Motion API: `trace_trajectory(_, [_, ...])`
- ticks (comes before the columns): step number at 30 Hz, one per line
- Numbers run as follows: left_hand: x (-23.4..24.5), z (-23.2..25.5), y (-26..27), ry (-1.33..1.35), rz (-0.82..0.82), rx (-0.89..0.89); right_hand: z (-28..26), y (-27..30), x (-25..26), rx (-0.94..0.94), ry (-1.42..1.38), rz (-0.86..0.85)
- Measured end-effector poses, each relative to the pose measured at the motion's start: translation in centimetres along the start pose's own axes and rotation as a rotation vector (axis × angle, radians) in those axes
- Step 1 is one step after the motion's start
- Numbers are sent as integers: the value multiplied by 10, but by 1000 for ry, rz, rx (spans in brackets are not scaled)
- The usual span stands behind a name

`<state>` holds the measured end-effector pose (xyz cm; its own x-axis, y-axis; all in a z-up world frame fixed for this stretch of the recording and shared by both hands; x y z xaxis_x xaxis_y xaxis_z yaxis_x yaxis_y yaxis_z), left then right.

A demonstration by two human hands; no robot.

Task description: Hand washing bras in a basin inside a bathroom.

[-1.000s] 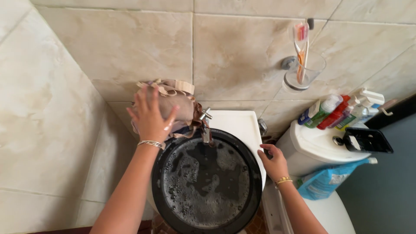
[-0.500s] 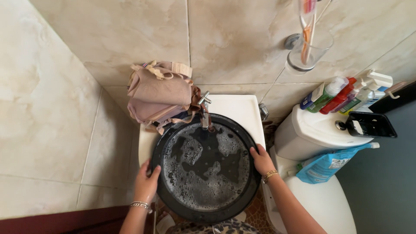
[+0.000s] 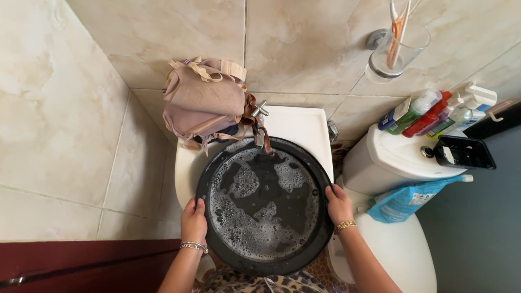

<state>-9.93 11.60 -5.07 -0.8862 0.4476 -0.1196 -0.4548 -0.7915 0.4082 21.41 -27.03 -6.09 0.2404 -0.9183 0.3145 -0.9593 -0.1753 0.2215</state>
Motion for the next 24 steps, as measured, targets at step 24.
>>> trace_trajectory(24, [22, -21, -9, -112, 4, 32, -10, 9, 1, -126, 286, -50])
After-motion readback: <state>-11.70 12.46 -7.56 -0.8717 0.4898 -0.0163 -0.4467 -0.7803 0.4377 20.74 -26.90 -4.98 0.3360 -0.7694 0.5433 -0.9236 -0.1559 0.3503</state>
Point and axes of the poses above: each hand's wrist, its own y-axis away from the middle knuckle, its own x-axis out of the back of the hand, z = x × y, the point moved 9 cm from there along -y, towards the middle knuckle, and after that the axes turned 2 degrees about x, right-handed, at the moved point
